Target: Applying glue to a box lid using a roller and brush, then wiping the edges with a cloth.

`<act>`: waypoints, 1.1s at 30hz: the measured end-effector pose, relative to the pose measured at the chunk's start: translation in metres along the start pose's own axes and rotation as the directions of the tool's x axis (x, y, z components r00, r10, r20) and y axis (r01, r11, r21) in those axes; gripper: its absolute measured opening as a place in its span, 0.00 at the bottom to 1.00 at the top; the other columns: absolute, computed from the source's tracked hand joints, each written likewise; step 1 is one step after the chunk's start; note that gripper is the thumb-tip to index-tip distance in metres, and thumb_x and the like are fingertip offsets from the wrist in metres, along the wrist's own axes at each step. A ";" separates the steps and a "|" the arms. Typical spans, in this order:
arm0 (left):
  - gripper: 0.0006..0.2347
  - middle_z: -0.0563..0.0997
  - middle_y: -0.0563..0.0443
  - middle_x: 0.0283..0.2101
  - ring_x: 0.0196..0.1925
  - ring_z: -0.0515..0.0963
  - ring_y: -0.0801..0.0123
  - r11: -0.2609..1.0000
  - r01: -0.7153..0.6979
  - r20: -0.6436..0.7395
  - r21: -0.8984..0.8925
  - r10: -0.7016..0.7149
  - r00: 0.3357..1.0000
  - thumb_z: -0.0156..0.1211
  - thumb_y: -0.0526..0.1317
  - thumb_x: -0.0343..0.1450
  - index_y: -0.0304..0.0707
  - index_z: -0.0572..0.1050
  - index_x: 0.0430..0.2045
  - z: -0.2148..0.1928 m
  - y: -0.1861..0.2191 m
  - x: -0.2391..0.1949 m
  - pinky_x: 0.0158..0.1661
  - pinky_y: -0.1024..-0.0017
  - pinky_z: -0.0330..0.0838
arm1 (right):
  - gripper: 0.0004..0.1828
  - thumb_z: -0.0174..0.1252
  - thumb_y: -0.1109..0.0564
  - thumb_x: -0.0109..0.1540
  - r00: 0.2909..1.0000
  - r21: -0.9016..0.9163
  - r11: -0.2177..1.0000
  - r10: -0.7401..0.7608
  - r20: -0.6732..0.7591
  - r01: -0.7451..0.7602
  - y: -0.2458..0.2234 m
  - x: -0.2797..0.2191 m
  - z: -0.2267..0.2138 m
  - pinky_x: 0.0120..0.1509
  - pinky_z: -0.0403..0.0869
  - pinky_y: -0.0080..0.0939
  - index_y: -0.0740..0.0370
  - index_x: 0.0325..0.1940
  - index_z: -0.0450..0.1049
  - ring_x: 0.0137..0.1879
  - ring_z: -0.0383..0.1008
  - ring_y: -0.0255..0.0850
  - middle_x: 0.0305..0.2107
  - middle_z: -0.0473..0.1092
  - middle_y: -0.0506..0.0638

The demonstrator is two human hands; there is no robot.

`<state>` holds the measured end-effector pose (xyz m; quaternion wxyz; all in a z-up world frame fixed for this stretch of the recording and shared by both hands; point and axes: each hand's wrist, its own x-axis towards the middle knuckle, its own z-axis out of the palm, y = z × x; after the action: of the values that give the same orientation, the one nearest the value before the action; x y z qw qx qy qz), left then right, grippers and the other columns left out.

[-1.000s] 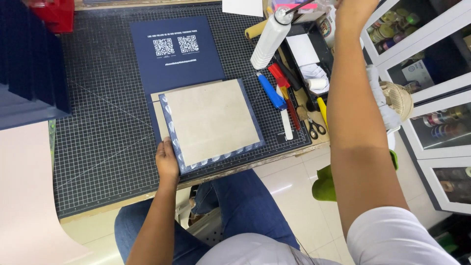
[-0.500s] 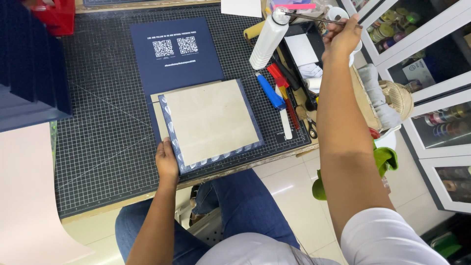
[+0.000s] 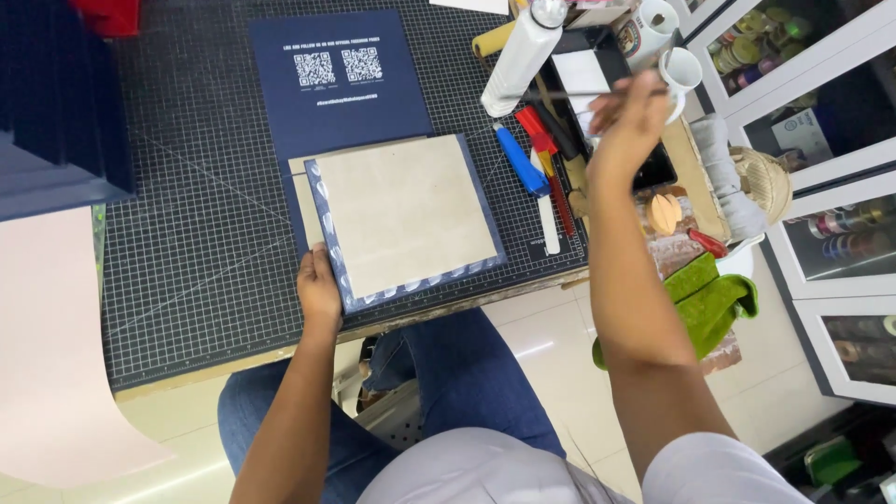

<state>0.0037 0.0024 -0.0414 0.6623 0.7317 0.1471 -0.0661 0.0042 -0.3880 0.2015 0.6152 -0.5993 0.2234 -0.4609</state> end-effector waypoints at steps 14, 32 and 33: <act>0.22 0.81 0.36 0.44 0.54 0.80 0.46 0.975 0.021 -0.028 0.221 -0.015 1.000 0.42 0.56 0.83 0.36 0.77 0.40 0.002 -0.018 0.011 0.51 0.54 0.73 | 0.12 0.49 0.53 0.74 0.800 -0.307 0.754 -0.456 0.391 0.580 0.081 -0.076 0.009 0.33 0.82 0.35 0.59 0.39 0.71 0.29 0.80 0.39 0.26 0.79 0.51; 0.21 0.81 0.38 0.42 0.52 0.80 0.47 0.973 -0.005 -0.032 0.231 0.012 0.999 0.41 0.55 0.83 0.39 0.77 0.40 0.003 -0.018 0.012 0.49 0.56 0.73 | 0.17 0.47 0.50 0.75 0.828 -0.397 0.735 -0.417 0.374 0.549 0.064 -0.112 -0.062 0.31 0.80 0.34 0.56 0.36 0.74 0.26 0.79 0.38 0.23 0.78 0.46; 0.21 0.81 0.38 0.41 0.52 0.80 0.47 0.973 -0.012 -0.035 0.228 0.020 0.999 0.41 0.55 0.83 0.39 0.77 0.40 0.003 -0.024 0.016 0.49 0.56 0.73 | 0.17 0.46 0.51 0.75 0.821 -0.392 0.729 -0.433 0.372 0.562 0.058 -0.114 -0.066 0.31 0.79 0.36 0.57 0.36 0.73 0.25 0.78 0.39 0.22 0.77 0.48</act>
<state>0.0119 0.0029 -0.0691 0.5716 0.8052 0.1449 -0.0636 -0.0879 -0.3360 0.1032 0.3207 -0.8256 0.0800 -0.4574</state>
